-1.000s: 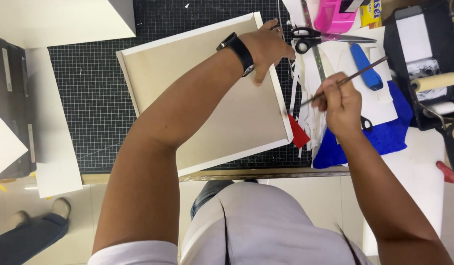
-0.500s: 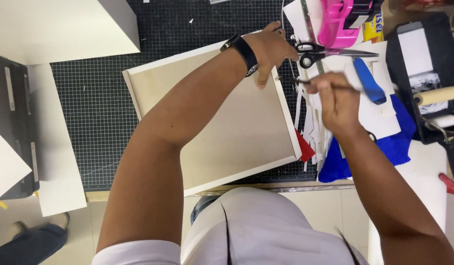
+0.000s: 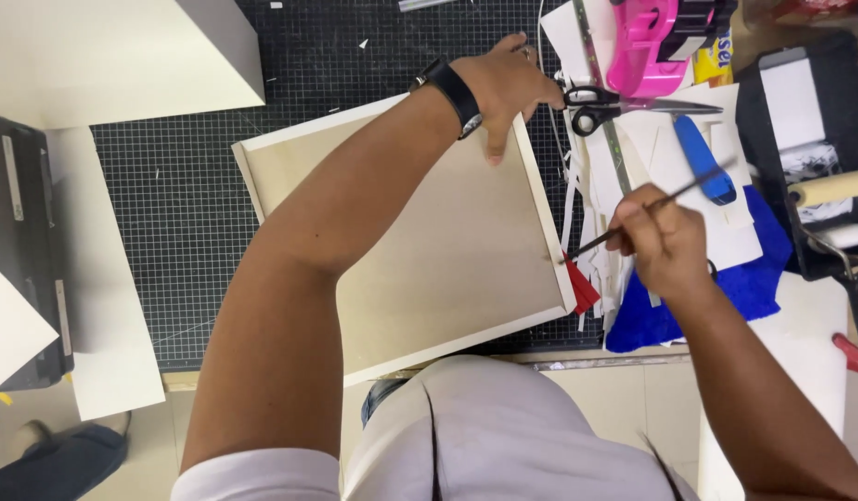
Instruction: Smoothing a base material onto a frame using a scraper, marking with a pencil, and trimming with scissors.
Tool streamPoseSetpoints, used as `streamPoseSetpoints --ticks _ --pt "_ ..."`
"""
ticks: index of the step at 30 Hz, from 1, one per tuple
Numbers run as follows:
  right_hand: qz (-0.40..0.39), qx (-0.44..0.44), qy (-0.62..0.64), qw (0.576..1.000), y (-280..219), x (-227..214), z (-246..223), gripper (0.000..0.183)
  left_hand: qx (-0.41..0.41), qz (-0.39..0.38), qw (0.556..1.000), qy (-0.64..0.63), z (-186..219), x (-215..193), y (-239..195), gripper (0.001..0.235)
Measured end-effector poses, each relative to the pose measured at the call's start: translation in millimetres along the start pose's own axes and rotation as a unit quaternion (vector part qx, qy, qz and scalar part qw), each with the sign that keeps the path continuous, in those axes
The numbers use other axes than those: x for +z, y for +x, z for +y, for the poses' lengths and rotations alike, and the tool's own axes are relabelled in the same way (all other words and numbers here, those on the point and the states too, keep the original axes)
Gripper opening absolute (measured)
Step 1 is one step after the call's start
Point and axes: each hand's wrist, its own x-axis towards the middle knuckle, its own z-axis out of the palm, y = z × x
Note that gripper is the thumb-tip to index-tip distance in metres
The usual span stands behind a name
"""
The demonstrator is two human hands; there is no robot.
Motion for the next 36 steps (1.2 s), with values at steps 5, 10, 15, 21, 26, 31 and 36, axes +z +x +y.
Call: streamPoseSetpoints --ticks 5,10,15,21,26,31,36 --pt "0.037 0.039 0.087 0.995 51 11 -13 0.024 0.008 -0.017 1.000 0.014 -2 -2 9 0.132" --pt "0.116 -0.083 0.104 0.984 78 28 -12 0.025 -0.009 -0.034 0.999 -0.004 -5 -8 -2 0.132" --pt "0.066 -0.215 -0.024 0.974 68 33 -10 0.030 -0.006 0.039 0.999 -0.032 -42 1 7 0.135" --pt "0.111 -0.103 0.049 0.987 59 25 -8 0.023 0.000 0.073 0.980 -0.186 -59 -7 -18 0.123" --pt "0.044 -0.048 0.039 0.997 66 14 -4 0.023 -0.006 0.091 0.946 -0.310 -82 17 -21 0.117" --pt "0.013 0.016 0.083 0.996 108 17 -9 0.026 0.027 0.113 0.879 -0.462 -82 31 -32 0.106" --pt "0.092 -0.032 0.147 0.984 145 24 -2 0.021 0.078 0.138 0.836 -0.525 -86 46 -23 0.104"
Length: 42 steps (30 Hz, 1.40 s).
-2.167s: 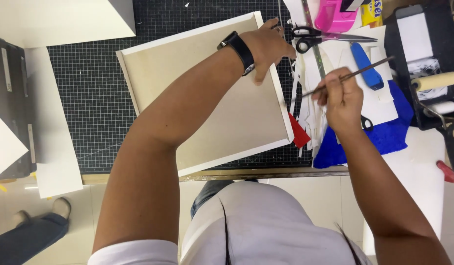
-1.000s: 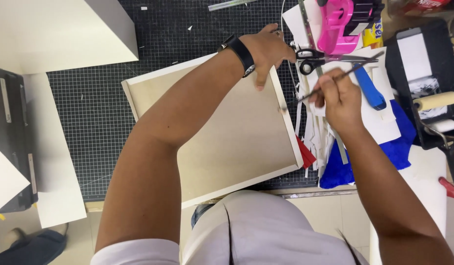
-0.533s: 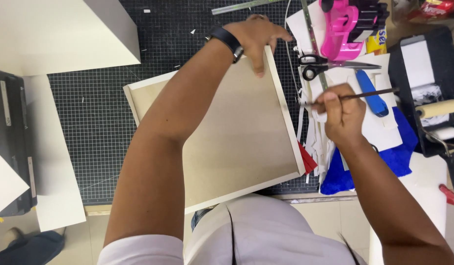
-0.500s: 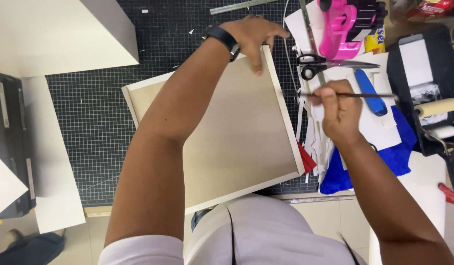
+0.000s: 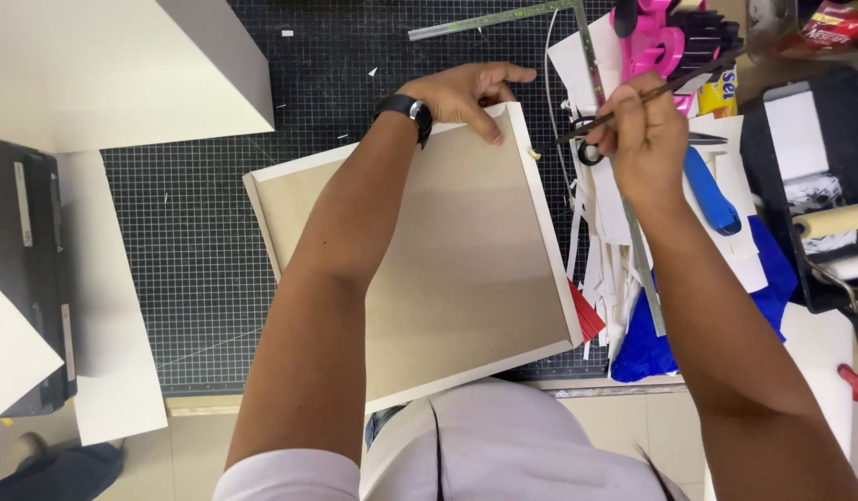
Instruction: Smoothing a base material onto a frame using a scraper, marking with a pencil, and trimming with scissors.
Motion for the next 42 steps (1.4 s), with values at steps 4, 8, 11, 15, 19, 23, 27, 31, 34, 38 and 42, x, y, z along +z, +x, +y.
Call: streamPoseSetpoints --ticks 4,8,11,15,19,23,27,31,34,38,42 --pt "-0.024 0.019 -0.003 1.000 -1 -2 -5 0.025 -0.021 0.021 0.999 0.027 7 2 -7 0.101" --pt "-0.005 0.030 0.010 0.999 6 3 2 0.020 -0.026 0.021 0.999 0.012 2 2 -2 0.101" --pt "0.001 -0.117 -0.020 0.993 6 7 11 0.024 -0.007 0.007 1.000 -0.012 -2 2 -1 0.102" --pt "-0.058 -0.222 -0.121 0.966 -18 8 15 0.022 -0.017 0.015 1.000 -0.011 -3 0 -1 0.101" --pt "-0.011 -0.122 -0.112 0.986 -27 3 13 0.029 -0.026 0.022 0.999 -0.010 -6 4 -5 0.099" --pt "-0.018 -0.187 -0.073 0.979 -14 13 18 0.019 0.002 0.011 1.000 -0.015 -1 -1 -1 0.101" --pt "-0.020 -0.088 -0.055 0.994 -26 -4 23 0.021 0.007 0.005 1.000 -0.028 -7 0 -1 0.101" --pt "0.027 -0.147 -0.035 0.988 -5 11 5 0.020 0.008 0.004 1.000 -0.017 -3 0 -1 0.101" --pt "-0.011 -0.196 -0.057 0.979 1 22 9 0.022 -0.009 0.006 0.997 -0.077 -2 4 -3 0.104" --pt "-0.016 -0.157 -0.069 0.985 3 16 12 0.023 -0.004 0.017 0.996 -0.084 -8 -2 0 0.106" --pt "-0.023 -0.208 -0.067 0.976 14 24 20 0.025 0.007 -0.006 0.993 -0.117 -7 0 -2 0.111"
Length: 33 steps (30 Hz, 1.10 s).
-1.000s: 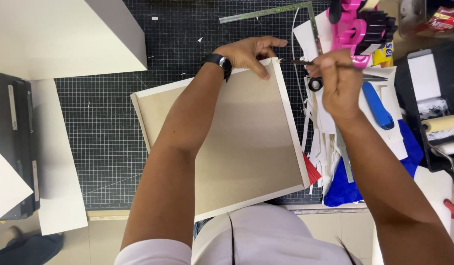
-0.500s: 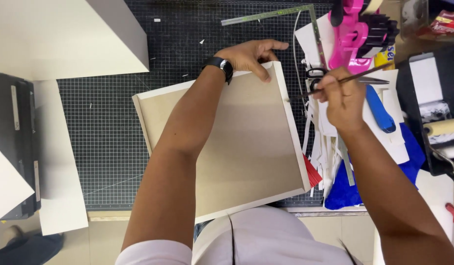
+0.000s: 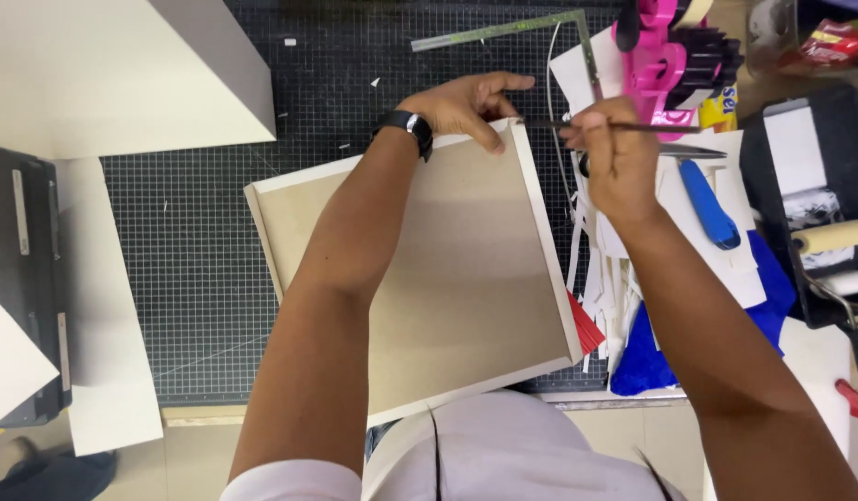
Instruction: Smoothing a base material onto a frame using a scraper, marking with a pencil, and trimming with scissors.
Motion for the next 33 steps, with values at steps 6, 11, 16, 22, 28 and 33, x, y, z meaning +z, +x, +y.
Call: streamPoseSetpoints --ticks 6,11,16,22,28,33 --pt "0.039 0.121 0.030 0.991 12 -11 -18 0.019 0.002 0.018 1.000 0.007 -3 -3 2 0.109" --pt "0.058 0.216 0.075 0.972 48 6 3 0.021 0.001 0.024 1.000 -0.012 -5 -3 1 0.114" --pt "0.082 0.236 0.085 0.965 61 7 17 0.021 0.006 0.027 0.999 -0.020 -4 -3 -1 0.119" --pt "0.062 0.240 0.077 0.966 66 9 21 0.018 -0.013 0.043 0.999 -0.012 5 2 -5 0.119" --pt "0.088 0.200 0.074 0.973 60 7 32 0.019 -0.006 0.047 0.999 -0.018 5 2 -6 0.120" --pt "0.106 0.222 0.100 0.964 51 -1 34 0.016 -0.010 0.047 0.999 -0.018 6 3 -5 0.119"
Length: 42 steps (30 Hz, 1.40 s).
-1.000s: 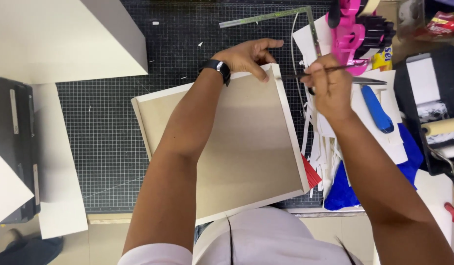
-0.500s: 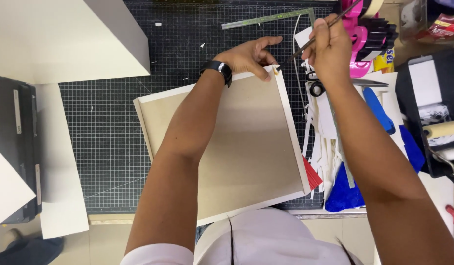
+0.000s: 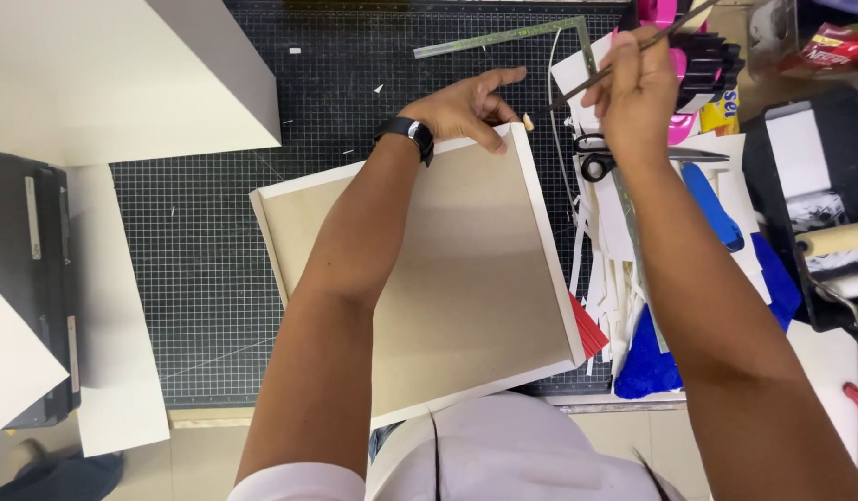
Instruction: Smoothing a base material onto a frame using a scraper, marking with a pencil, and trimming with scissors.
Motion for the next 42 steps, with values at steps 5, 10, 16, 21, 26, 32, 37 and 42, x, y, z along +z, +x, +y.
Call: streamPoseSetpoints --ticks 5,10,16,21,26,32,37,42 --pt "-0.040 0.027 -0.036 0.998 -20 -7 -14 0.018 -0.001 -0.019 0.999 0.030 1 -2 5 0.115" --pt "-0.044 0.067 -0.044 0.996 -36 -12 -33 0.024 -0.008 -0.037 0.997 0.066 4 -3 12 0.116" --pt "-0.019 -0.092 -0.037 0.995 -45 -10 -23 0.019 -0.046 -0.027 0.981 0.187 16 1 17 0.114" --pt "-0.083 -0.159 -0.134 0.975 -71 -13 -16 0.025 -0.047 -0.024 0.981 0.188 14 -2 17 0.115" --pt "-0.063 -0.182 -0.107 0.976 -70 -11 -12 0.023 -0.038 -0.025 0.979 0.197 7 2 17 0.112" --pt "-0.057 -0.176 -0.087 0.979 -66 -11 -10 0.026 -0.030 -0.033 0.983 0.179 10 -2 13 0.112" --pt "-0.040 -0.111 -0.042 0.992 -79 -26 -2 0.029 -0.019 -0.041 0.984 0.171 2 -10 18 0.111" --pt "-0.060 -0.059 -0.034 0.996 -101 -34 -4 0.024 -0.033 -0.027 0.977 0.211 11 -5 17 0.110"
